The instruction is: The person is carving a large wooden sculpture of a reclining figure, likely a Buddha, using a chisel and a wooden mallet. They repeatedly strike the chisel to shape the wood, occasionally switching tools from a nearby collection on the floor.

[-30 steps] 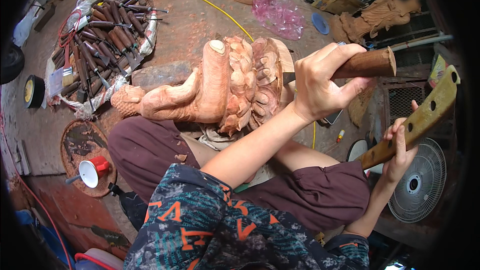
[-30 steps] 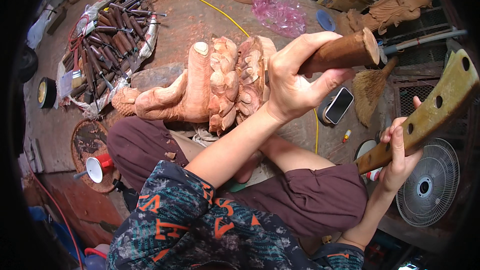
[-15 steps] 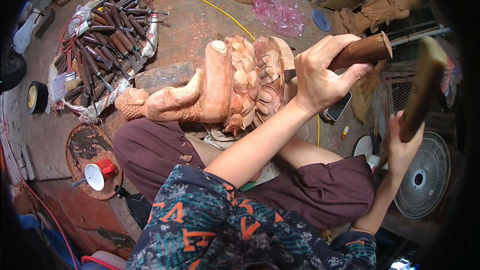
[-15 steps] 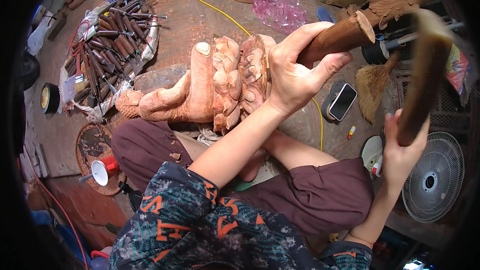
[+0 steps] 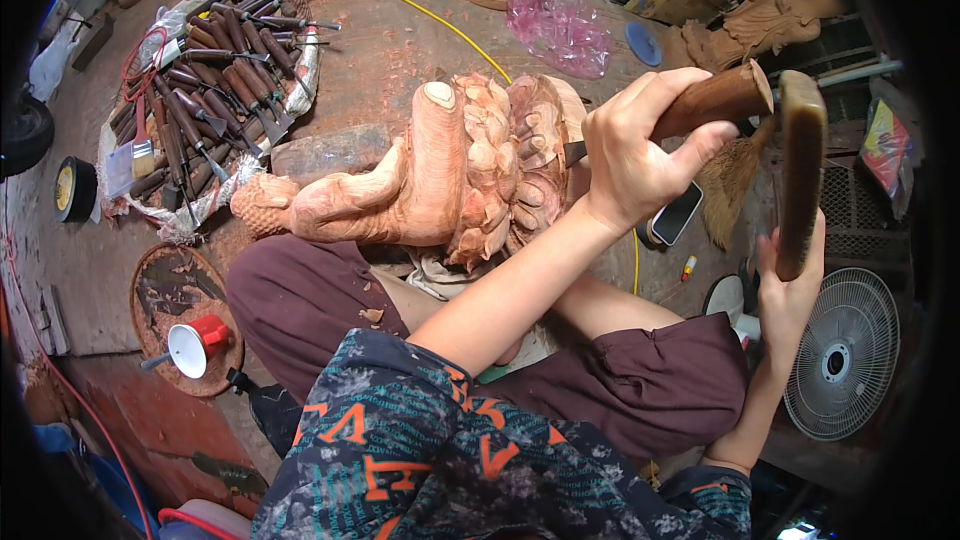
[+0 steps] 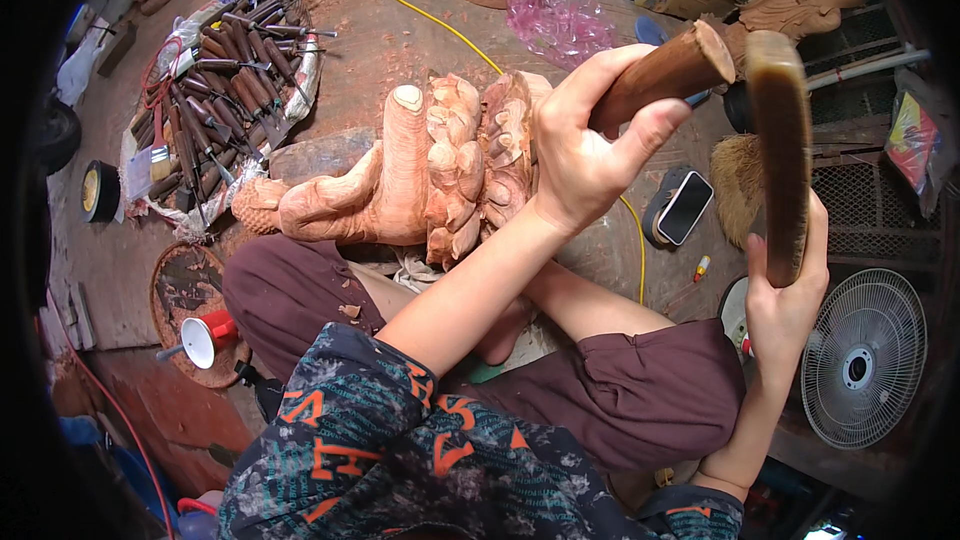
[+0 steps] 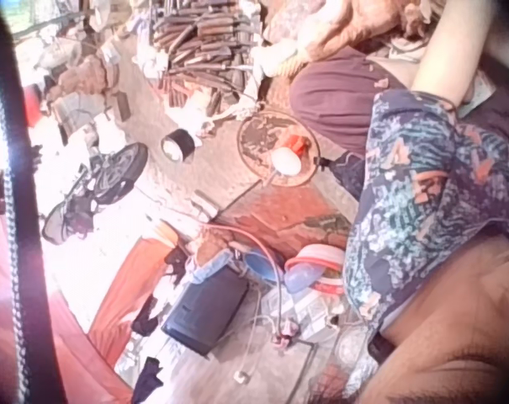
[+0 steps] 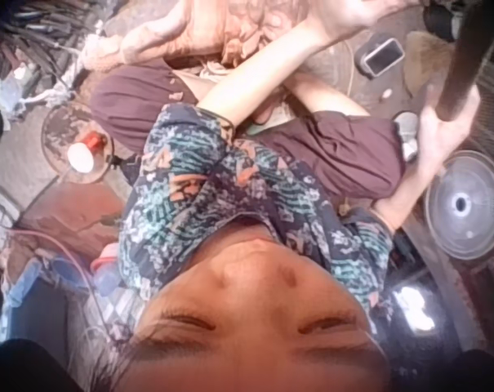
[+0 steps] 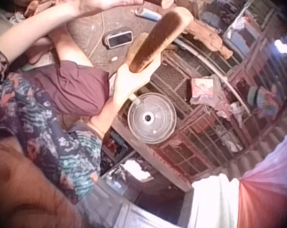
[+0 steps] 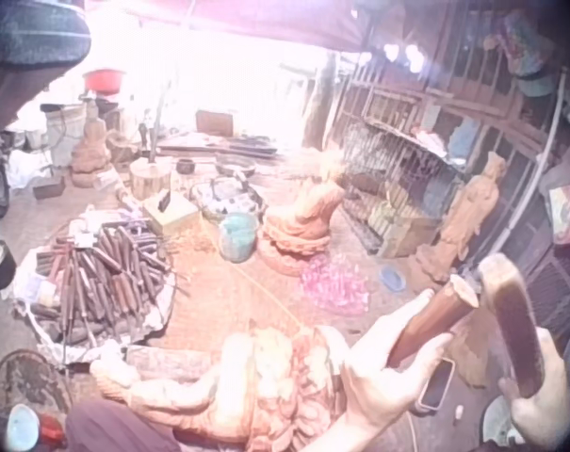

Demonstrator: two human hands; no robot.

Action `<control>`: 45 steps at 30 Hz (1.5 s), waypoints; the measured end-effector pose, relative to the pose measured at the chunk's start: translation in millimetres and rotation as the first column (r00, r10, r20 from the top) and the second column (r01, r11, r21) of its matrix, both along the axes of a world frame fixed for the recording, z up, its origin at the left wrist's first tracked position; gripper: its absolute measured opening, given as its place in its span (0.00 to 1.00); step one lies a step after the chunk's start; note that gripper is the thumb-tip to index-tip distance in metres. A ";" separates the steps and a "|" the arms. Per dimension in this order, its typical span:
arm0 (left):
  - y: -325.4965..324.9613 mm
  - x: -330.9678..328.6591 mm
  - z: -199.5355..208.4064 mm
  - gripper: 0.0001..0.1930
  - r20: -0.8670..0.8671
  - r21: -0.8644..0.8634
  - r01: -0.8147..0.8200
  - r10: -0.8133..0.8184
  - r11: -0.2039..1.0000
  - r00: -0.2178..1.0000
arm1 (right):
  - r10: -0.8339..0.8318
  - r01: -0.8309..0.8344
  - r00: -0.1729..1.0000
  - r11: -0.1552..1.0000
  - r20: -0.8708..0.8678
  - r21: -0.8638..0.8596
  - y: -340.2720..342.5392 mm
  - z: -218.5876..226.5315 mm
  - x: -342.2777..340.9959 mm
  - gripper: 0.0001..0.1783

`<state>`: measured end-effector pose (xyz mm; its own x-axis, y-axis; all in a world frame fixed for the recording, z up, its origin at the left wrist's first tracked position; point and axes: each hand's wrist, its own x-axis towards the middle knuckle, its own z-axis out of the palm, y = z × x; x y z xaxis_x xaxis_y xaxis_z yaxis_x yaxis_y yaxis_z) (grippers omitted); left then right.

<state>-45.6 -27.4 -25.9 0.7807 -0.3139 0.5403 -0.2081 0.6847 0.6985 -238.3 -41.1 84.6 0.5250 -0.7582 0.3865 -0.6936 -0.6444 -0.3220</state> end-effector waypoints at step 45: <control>51.2 -44.7 7.3 0.25 0.423 0.063 -0.106 0.070 0.992 0.903 | 0.089 -0.100 0.974 0.994 0.210 0.046 2.3 -12.0 -20.1 0.22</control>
